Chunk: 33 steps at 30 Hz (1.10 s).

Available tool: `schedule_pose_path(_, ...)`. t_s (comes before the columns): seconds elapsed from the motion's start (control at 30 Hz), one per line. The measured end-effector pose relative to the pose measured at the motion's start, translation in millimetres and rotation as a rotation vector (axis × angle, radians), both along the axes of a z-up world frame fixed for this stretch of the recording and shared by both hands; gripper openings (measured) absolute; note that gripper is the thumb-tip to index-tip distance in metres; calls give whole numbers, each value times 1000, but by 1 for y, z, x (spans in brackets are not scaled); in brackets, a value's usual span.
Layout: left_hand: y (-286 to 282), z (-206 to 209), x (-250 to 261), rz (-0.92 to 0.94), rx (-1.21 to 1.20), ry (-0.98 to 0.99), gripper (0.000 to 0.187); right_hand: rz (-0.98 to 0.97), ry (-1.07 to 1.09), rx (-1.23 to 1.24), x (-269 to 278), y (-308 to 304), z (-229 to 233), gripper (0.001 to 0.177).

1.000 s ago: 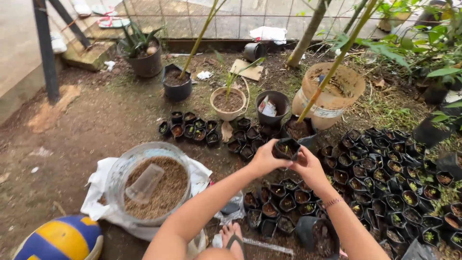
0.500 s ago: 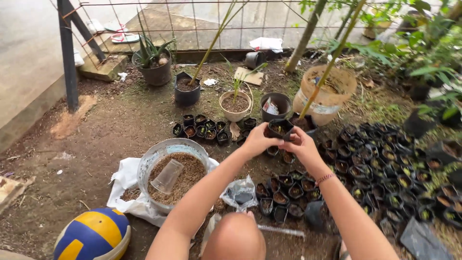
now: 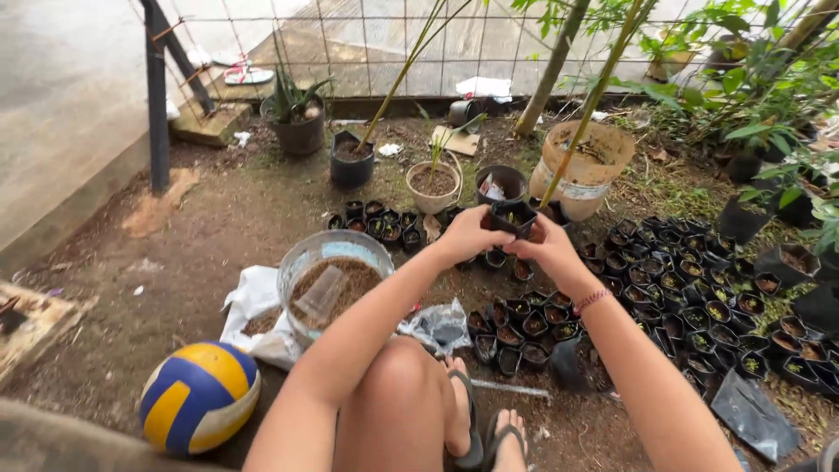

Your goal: The person is sitting on the ground outdoors, handling small black plastic bags filled with soil. They pick up seedlings, place them into the bags, and arrange the bags on the ground.

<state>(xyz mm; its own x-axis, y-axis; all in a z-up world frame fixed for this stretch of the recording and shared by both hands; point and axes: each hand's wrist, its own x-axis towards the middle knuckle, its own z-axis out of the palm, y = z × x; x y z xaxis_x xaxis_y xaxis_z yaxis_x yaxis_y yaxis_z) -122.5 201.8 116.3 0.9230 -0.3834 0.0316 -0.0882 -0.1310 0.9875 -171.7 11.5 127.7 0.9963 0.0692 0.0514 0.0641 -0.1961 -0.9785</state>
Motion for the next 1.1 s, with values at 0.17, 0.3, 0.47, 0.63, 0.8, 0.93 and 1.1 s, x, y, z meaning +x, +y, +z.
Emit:
schedule_pose_path(0.17,11,12,-2,73,-63,17,39,84,-42,-4,6,10,23,41)
schedule_pose_path(0.3,25,38,-5,142,-160,9,41,164,-69,40,20,21,35,48)
schedule_pose_path(0.47,51,47,7,178,-133,-5,46,178,-79,90,32,43,38,54)
schedule_pose_path(0.63,77,5,29,149,-242,28,69,140,-74,112,39,67,27,58)
schedule_pose_path(0.8,118,-10,33,157,-376,117,76,171,-67,89,66,102,13,55)
schedule_pose_path(0.93,158,-22,37,221,-352,166,76,143,-48,114,82,130,6,55)
schedule_pose_path(1.1,215,-81,68,461,-139,138,51,84,-79,-23,109,151,-14,58)
